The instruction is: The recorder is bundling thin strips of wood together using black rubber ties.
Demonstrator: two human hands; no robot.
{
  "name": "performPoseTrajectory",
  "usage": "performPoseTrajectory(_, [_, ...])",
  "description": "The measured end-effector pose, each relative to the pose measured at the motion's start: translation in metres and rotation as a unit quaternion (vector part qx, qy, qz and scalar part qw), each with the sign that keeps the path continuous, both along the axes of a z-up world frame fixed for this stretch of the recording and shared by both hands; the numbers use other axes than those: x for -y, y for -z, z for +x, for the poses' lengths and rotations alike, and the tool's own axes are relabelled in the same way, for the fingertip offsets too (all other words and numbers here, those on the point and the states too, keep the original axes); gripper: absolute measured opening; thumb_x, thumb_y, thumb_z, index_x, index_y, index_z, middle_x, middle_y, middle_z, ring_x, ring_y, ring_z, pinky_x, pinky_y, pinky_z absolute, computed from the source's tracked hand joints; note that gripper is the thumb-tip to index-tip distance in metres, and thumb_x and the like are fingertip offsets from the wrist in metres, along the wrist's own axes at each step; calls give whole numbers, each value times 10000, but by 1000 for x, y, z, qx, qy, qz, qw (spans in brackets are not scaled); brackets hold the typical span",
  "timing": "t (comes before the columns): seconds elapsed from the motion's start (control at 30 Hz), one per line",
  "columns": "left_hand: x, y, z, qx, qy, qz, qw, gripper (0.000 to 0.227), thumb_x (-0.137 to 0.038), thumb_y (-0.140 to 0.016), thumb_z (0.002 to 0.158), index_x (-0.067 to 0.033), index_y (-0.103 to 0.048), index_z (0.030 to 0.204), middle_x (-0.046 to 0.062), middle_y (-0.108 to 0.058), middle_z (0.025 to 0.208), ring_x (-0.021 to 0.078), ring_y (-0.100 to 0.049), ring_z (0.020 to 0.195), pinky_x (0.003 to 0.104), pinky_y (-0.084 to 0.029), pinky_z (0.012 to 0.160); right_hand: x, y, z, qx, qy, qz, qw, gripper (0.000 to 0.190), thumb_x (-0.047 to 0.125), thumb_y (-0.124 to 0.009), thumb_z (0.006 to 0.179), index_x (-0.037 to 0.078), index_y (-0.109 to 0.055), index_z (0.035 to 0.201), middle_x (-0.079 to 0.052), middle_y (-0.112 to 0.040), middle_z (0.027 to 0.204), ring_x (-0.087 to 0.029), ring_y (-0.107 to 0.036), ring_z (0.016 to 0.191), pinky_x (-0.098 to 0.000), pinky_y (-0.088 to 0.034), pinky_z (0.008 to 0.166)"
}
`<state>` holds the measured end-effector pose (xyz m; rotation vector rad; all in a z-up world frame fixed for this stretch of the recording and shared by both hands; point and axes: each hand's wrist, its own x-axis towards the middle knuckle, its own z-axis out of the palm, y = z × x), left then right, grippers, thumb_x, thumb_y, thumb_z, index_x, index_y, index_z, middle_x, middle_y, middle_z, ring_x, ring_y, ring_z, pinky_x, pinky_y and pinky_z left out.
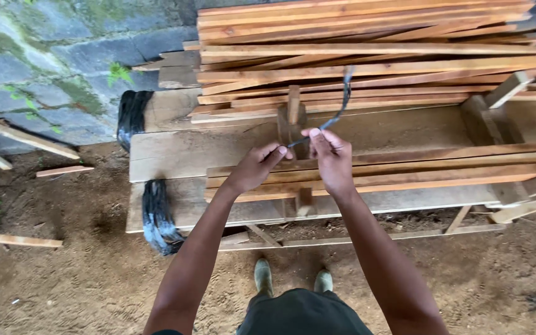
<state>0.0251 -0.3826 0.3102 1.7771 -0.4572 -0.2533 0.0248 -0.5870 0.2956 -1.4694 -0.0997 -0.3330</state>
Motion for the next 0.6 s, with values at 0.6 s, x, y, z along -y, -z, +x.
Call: performPoseTrajectory(0.6, [89, 48, -30, 167, -132, 148, 966, 211, -239, -571, 1113, -101, -695, 1012, 207, -702, 823, 447, -712, 812, 502, -551, 737, 276, 60, 3, -118, 149, 183, 964, 246, 249, -587, 1113, 52, -721, 1052, -69, -640, 708, -149, -630, 552, -274, -597, 531])
